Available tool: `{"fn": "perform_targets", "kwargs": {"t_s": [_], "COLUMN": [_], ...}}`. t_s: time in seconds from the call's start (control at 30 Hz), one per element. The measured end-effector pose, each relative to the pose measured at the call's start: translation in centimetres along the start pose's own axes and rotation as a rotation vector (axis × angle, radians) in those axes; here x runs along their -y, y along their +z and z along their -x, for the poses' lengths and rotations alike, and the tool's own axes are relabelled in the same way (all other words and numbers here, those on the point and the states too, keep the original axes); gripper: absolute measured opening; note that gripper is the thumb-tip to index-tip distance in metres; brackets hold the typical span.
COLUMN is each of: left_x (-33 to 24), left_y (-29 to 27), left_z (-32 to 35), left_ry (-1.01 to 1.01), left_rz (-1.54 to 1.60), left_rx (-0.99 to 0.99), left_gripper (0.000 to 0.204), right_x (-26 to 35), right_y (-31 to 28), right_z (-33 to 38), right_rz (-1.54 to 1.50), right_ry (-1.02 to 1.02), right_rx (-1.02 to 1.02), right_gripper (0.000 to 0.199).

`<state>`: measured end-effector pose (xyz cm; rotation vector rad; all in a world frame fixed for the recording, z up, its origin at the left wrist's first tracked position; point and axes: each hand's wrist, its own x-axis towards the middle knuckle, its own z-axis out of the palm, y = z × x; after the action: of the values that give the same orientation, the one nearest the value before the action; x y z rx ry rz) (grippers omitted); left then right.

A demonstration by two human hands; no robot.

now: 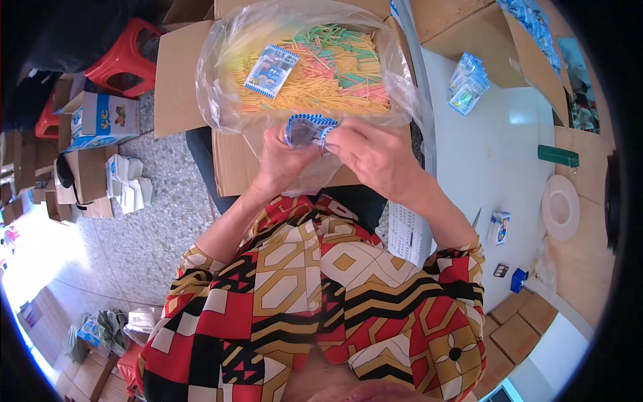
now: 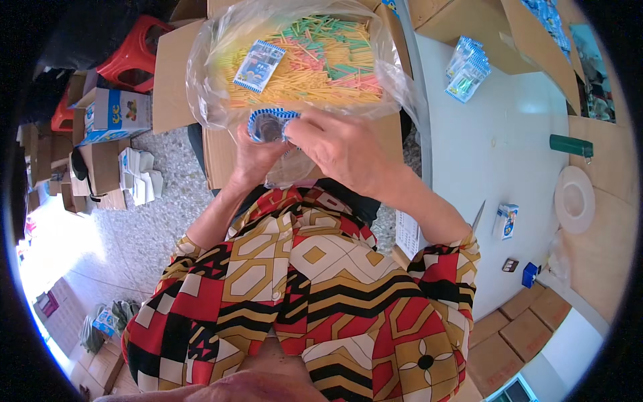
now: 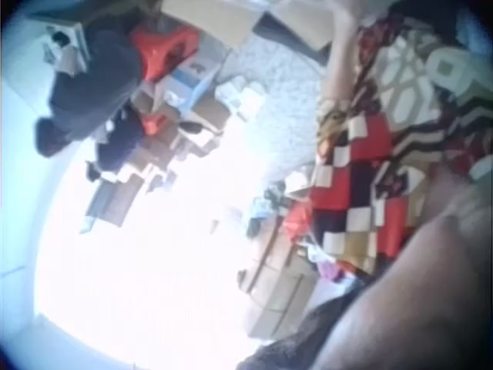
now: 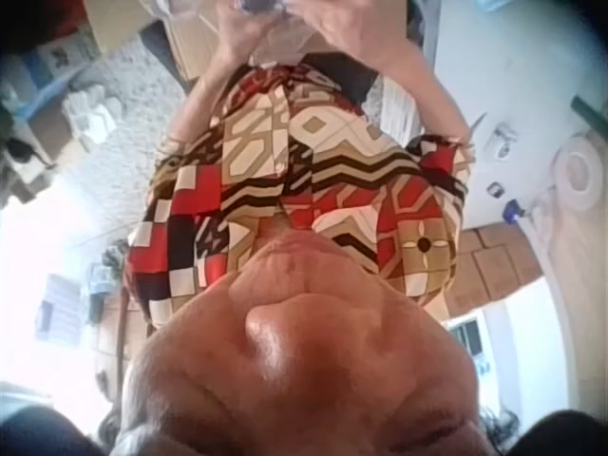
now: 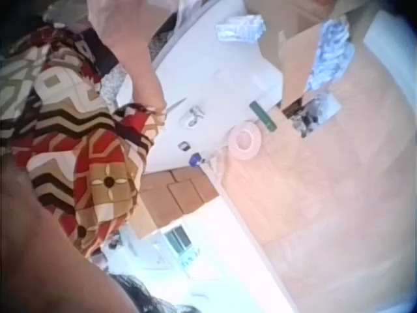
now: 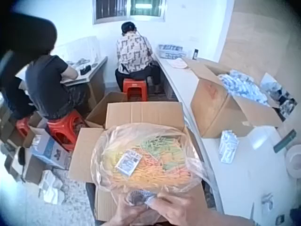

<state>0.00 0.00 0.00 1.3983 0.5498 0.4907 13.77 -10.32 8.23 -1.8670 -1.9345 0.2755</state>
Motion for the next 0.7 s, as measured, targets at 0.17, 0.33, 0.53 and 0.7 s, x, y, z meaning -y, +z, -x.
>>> {"fn": "perform_targets", "kwargs": {"t_s": [0.17,0.33,0.53,0.7], "left_x": [-1.6,-1.7,-1.0,-1.2], "left_y": [-0.6,-0.9,-2.0,-2.3], "left_z": [-0.6,-1.3,-1.6,-1.9], "left_ry": [-0.068,-0.03,-0.046,-0.046], "left_rz": [0.153,0.233,0.181,0.217], "left_rx": [-0.114,-0.117,-0.121,-0.137], "left_gripper": [0.022,0.024,0.031,0.026], "right_x": [-2.9,-14.7,-20.8,-24.6], "right_y": [-0.6,2.3,6.4,7.7], "right_z": [-2.8,-5.9,-7.0,-7.9], "right_rz": [-0.64,-0.559,0.061,0.266], "right_ry": [0.348,0.462,0.411,0.551], "right_rx": [-0.205,-0.329,-0.219,-0.004], "right_gripper": [0.011,0.018,0.025,0.034]}}
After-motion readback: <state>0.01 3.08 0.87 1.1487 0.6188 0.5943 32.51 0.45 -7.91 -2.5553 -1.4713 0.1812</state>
